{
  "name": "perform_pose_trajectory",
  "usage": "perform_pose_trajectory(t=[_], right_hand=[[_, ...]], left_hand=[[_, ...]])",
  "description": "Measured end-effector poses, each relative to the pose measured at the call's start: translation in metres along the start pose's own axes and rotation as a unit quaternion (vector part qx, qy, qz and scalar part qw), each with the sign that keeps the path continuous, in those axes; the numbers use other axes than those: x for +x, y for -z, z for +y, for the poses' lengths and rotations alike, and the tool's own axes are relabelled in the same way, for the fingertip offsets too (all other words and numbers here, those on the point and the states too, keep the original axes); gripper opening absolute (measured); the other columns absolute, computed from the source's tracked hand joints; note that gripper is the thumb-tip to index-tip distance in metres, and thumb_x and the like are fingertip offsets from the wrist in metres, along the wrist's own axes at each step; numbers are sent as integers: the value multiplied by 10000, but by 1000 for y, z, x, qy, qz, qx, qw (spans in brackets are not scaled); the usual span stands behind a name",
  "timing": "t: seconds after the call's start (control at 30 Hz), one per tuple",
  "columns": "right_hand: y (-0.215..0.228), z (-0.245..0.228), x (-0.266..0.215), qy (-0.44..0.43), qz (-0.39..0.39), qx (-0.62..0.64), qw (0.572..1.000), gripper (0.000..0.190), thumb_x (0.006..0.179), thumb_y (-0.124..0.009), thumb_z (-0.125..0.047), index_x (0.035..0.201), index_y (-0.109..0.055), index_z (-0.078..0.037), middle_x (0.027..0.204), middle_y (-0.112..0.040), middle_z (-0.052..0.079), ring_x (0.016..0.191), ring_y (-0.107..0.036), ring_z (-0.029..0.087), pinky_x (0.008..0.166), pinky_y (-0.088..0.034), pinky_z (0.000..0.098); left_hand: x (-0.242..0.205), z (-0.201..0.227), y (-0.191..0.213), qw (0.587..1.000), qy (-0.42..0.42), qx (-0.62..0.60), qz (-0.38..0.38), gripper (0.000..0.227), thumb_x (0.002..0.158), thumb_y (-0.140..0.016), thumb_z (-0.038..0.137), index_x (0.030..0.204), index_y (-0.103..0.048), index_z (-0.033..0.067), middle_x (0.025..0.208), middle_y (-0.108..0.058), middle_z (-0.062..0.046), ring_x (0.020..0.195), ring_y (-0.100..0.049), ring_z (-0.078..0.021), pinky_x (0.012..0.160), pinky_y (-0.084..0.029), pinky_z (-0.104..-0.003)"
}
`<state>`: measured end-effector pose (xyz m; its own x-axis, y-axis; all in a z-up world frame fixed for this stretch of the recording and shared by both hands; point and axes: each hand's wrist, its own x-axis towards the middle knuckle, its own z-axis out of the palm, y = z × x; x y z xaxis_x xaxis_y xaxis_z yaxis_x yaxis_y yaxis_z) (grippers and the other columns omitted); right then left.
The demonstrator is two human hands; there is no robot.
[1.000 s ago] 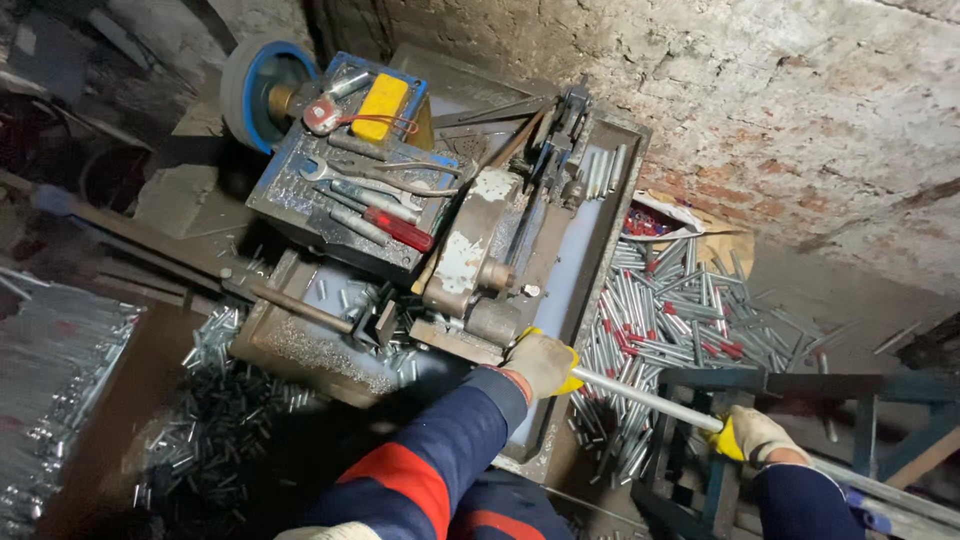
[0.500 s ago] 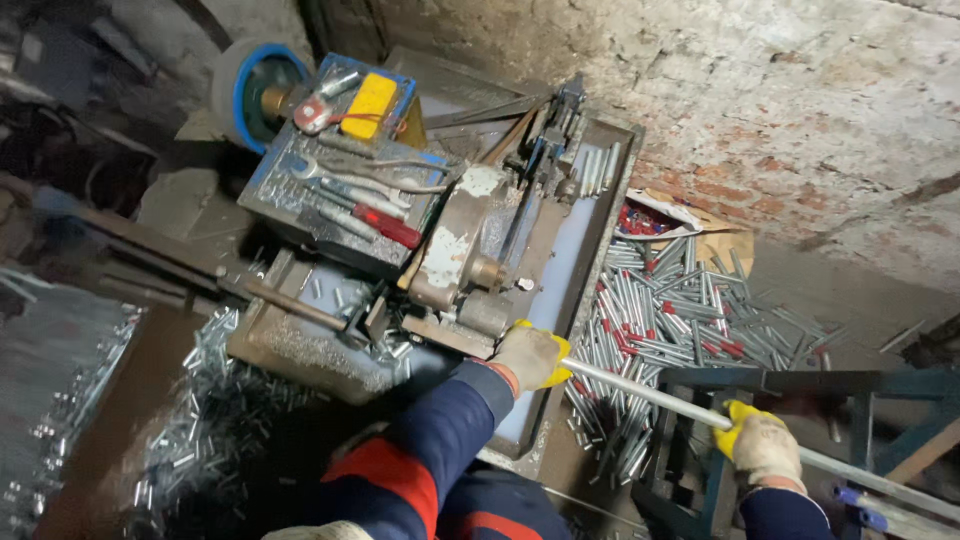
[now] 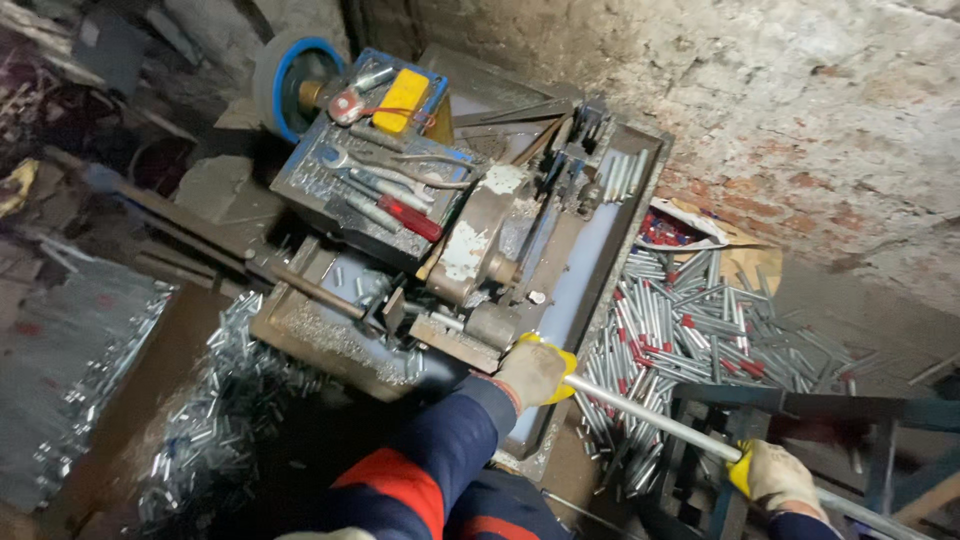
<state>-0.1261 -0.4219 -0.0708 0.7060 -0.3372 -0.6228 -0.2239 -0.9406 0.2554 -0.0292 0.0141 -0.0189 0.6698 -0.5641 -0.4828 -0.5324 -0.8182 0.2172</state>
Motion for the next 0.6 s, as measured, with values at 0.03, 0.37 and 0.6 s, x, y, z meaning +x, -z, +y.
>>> perform_pose_trajectory(t=[0.03, 0.37, 0.6], right_hand=[[6, 0, -6, -4, 2, 2, 1000, 388, 836, -628, -479, 1129, -828, -322, 1144, -850, 44, 1154, -785, 263, 1004, -615, 384], [18, -12, -10, -9, -14, -14, 1000, 415, 832, -625, -529, 1108, -824, -291, 1151, -847, 50, 1168, -780, 263, 1024, -609, 379], [10, -5, 9, 30, -40, -30, 998, 431, 810, -642, -497, 1071, -801, -194, 1152, -831, 82, 1159, -775, 264, 997, -611, 352]], left_hand=[[4, 1, 5, 1000, -3, 2, 3, 283, 956, -568, 509, 1038, -668, 258, 972, -773, 12, 916, -746, -289, 855, -486, -474], [2, 0, -8, 999, -10, 8, 41, 286, 940, -603, 530, 1009, -698, 270, 923, -760, 24, 824, -740, -278, 818, -491, -476], [1, -1, -4, 1000, -13, 7, 24, 299, 956, -594, 536, 1024, -692, 261, 943, -754, 13, 849, -732, -277, 828, -500, -469]])
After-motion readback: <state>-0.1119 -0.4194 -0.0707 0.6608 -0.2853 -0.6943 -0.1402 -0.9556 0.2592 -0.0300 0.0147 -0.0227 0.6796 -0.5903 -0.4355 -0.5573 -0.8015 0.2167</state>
